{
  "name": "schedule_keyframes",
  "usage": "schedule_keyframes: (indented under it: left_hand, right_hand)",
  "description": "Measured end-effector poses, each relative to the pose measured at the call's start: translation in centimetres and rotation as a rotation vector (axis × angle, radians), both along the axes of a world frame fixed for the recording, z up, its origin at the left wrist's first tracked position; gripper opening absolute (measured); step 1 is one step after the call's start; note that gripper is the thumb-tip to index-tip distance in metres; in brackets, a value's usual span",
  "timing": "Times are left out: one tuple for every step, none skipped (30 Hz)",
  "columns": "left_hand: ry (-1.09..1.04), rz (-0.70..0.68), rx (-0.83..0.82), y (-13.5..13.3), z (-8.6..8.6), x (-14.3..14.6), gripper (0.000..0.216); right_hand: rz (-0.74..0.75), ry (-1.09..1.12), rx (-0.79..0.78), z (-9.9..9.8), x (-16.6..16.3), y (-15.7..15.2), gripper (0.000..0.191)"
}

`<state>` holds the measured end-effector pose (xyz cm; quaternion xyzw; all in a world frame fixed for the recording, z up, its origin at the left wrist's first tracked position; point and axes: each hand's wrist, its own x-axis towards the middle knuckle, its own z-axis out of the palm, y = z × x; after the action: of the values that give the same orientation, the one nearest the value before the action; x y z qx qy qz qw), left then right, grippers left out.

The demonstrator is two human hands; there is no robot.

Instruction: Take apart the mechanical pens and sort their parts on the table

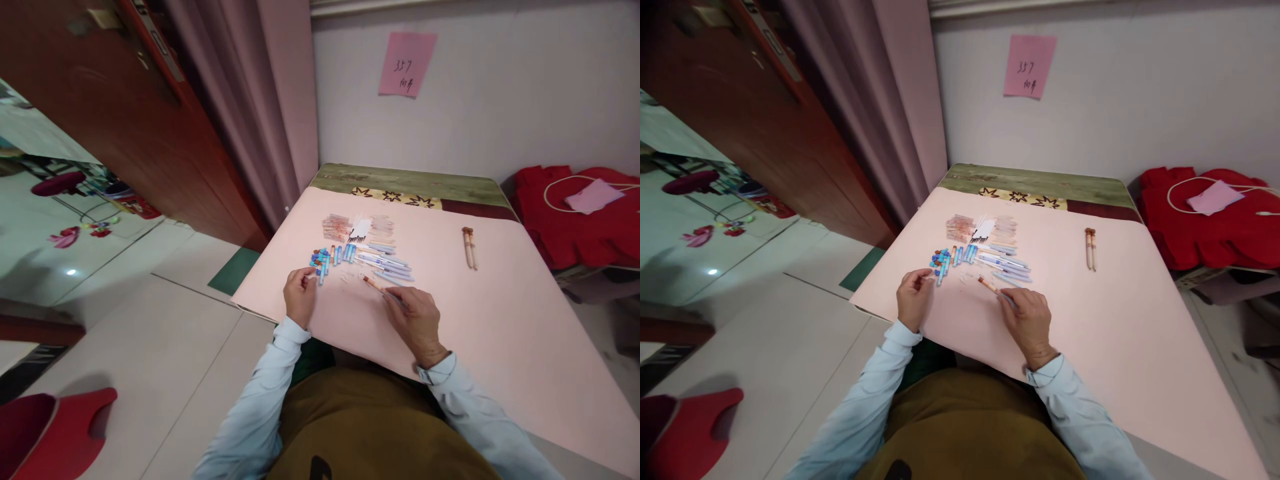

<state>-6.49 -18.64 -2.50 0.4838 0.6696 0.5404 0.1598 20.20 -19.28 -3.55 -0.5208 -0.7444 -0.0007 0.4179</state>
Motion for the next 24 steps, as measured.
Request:
schedule_keyframes:
  left_hand:
    - [0.038,-0.025,-0.01,0.3,-0.1,-0.1,0.02]
    - [0.067,-0.044,-0.019,0.6,-0.2,-0.2,0.02]
    - [0.087,-0.054,-0.026,0.8,-0.3,-0.2,0.021]
    - [0.102,-0.056,-0.029,1.1,-0.4,-0.3,0.021]
    - [0.113,-0.054,-0.032,1.3,-0.5,-0.4,0.021]
    - [0.122,-0.053,-0.033,1.5,-0.7,-0.4,0.021]
    - [0.131,-0.054,-0.034,1.6,-0.8,-0.5,0.021]
    - [0.14,-0.058,-0.036,1.6,-0.9,-0.5,0.022]
    - [0.148,-0.064,-0.034,1.6,-1.1,-0.5,0.023]
    - [0.154,-0.069,-0.028,1.6,-1.2,-0.6,0.024]
    - [0.155,-0.073,-0.018,1.5,-1.3,-0.6,0.026]
    - [0.15,-0.076,-0.008,1.4,-1.4,-0.6,0.028]
    - [0.139,-0.077,-0.001,1.3,-1.4,-0.7,0.031]
    - [0.126,-0.08,0.003,1.2,-1.5,-0.7,0.034]
    - [0.114,-0.085,0.002,1.0,-1.5,-0.6,0.039]
    - [0.109,-0.091,-0.001,0.9,-1.6,-0.6,0.043]
    - [0.112,-0.098,-0.003,0.8,-1.5,-0.5,0.048]
    - [0.121,-0.105,-0.005,0.7,-1.5,-0.5,0.053]
    - [0.134,-0.115,-0.005,0.6,-1.4,-0.4,0.056]
    - [0.148,-0.127,-0.005,0.4,-1.3,-0.3,0.058]
    - [0.159,-0.139,-0.005,0.3,-1.2,-0.2,0.06]
    - [0.168,-0.153,-0.005,0.2,-1.1,-0.1,0.06]
    - [0.178,-0.166,-0.007,0.1,-1.0,0.0,0.061]
    - [0.189,-0.177,-0.012,0.1,-0.9,0.1,0.061]
  right_hand:
    - [-0.001,-0.003,-0.001,0.0,0.0,0.0,0.016]
    - [-0.003,-0.007,-0.002,0.0,0.0,0.0,0.015]
    - [-0.004,-0.012,-0.003,0.0,0.0,0.0,0.015]
    - [-0.004,-0.015,-0.003,0.0,0.0,0.0,0.015]
    - [-0.002,-0.017,-0.004,0.1,0.0,0.0,0.015]
    - [0.0,-0.016,-0.005,0.1,0.0,0.0,0.015]
    - [0.003,-0.013,-0.005,0.2,0.0,0.0,0.015]
    - [0.004,-0.008,-0.007,0.3,0.0,0.0,0.015]
    - [0.004,-0.003,-0.01,0.4,0.0,0.0,0.016]
    - [0.003,0.002,-0.013,0.5,0.0,0.0,0.016]
    - [0.002,0.005,-0.017,0.5,0.0,0.0,0.016]
    - [0.001,0.006,-0.02,0.6,-0.1,0.0,0.016]
    - [0.0,0.005,-0.022,0.6,-0.1,0.0,0.016]
    - [-0.001,0.004,-0.022,0.7,-0.1,0.0,0.016]
    - [-0.001,0.002,-0.021,0.6,-0.1,0.0,0.016]
    - [-0.001,0.0,-0.021,0.6,-0.1,0.0,0.016]
    - [-0.002,-0.001,-0.02,0.5,-0.1,0.0,0.017]
    - [-0.003,-0.002,-0.019,0.5,0.0,0.0,0.017]
    - [-0.005,-0.004,-0.019,0.4,0.0,0.0,0.017]
    - [-0.007,-0.004,-0.019,0.3,0.0,0.0,0.018]
    - [-0.009,-0.004,-0.018,0.2,0.0,0.0,0.018]
    - [-0.009,-0.006,-0.016,0.2,0.0,0.1,0.018]
    - [-0.009,-0.008,-0.013,0.2,0.0,0.1,0.018]
    - [-0.008,-0.01,-0.011,0.2,0.0,0.1,0.018]
